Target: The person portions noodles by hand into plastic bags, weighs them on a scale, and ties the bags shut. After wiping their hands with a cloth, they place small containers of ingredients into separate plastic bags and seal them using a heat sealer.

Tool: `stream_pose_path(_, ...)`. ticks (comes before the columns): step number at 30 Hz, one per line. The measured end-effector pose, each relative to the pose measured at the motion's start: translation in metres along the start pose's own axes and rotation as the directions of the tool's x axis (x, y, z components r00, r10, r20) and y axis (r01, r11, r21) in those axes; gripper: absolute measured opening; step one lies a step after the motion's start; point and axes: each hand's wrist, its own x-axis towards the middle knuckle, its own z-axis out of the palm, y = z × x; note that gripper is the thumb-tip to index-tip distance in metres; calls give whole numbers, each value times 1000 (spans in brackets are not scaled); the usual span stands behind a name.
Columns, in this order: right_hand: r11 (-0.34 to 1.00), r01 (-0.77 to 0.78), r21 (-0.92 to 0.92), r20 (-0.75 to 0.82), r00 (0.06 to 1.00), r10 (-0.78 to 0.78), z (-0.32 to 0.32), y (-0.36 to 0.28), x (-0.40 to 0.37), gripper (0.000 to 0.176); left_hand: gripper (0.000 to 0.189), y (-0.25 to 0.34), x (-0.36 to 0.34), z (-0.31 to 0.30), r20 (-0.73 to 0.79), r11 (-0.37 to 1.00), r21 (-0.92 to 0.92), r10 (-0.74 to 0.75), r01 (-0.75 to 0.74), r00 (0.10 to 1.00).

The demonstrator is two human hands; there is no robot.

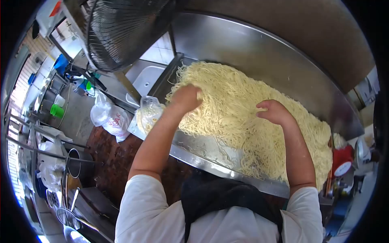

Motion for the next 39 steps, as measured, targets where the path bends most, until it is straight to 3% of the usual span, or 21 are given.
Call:
stream_pose_path(1,1000,-14,3,5,1000,14,5,-2,-4,47,56,9,-7,18,112,999,25,19,-22,993)
stream_pose_path(3,982,-148,-115,-55,988,142,14,-10,-12,46,57,11,-19,126,5,958,59,282,-282,959)
stream_pose_path(4,982,-153,-116,-57,987,147,27,-8,-12,46,56,31,-37,148,82,955,45,290,-294,953)
stream_pose_path(5,978,-62,-199,-123,992,38,51,2,-8,43,55,46,-51,162,157,950,31,302,-311,940)
stream_pose_path(6,958,15,-287,-186,980,-71,74,12,-1,41,56,56,-59,162,260,951,-184,290,-248,921)
stream_pose_path(7,962,19,-272,-94,994,-46,98,22,8,43,57,68,-64,158,366,910,-384,306,-157,879)
stream_pose_path(9,947,-26,-319,115,991,66,142,32,3,44,58,79,-71,160,601,904,-338,421,-262,679)
stream_pose_path(11,938,-16,-347,247,963,108,153,19,-10,44,56,65,-80,174,628,880,-418,459,-225,629)
stream_pose_path(13,953,-28,-302,257,960,110,142,15,-24,45,54,54,-86,146,563,888,-389,439,-243,700)
stream_pose_path(15,992,127,-18,394,913,-110,127,26,-33,44,51,51,-75,112,659,930,-305,361,-205,660)
stream_pose_path(18,956,100,275,282,942,-180,109,50,-48,46,43,60,-60,65,376,950,-210,296,-231,878)
stream_pose_path(21,917,-58,394,103,995,18,91,75,-64,44,42,98,-31,22,194,921,-243,355,-306,915)
stream_pose_path(23,920,-113,376,16,993,116,74,90,-85,46,55,131,-3,9,219,895,-278,413,-350,884)
stream_pose_path(25,972,-200,125,-199,954,223,63,113,-106,48,60,169,26,9,126,801,-314,567,-509,814)
stream_pose_path(30,945,-323,39,-375,872,314,54,178,-162,57,67,272,110,59,303,792,-492,547,-363,780)
stream_pose_path(32,871,-491,-33,-372,815,445,51,196,-183,64,69,296,142,109,242,908,-123,419,-401,875)
stream_pose_path(34,841,-536,-81,-318,813,487,60,222,-193,67,72,297,147,198,323,921,-9,371,-389,870)
stream_pose_path(35,803,-579,-141,-270,803,532,66,236,-197,71,84,319,127,205,420,878,150,359,-454,833)
stream_pose_path(36,774,-610,-171,-201,791,578,77,253,-196,78,92,340,127,208,696,851,89,319,-518,643)
stream_pose_path(38,744,-635,-209,-237,771,591,92,282,-182,78,95,359,118,190,868,784,-96,367,-614,334)
stream_pose_path(39,708,-659,-256,-287,751,595,96,298,-172,79,95,357,118,195,871,791,-89,356,-606,337)
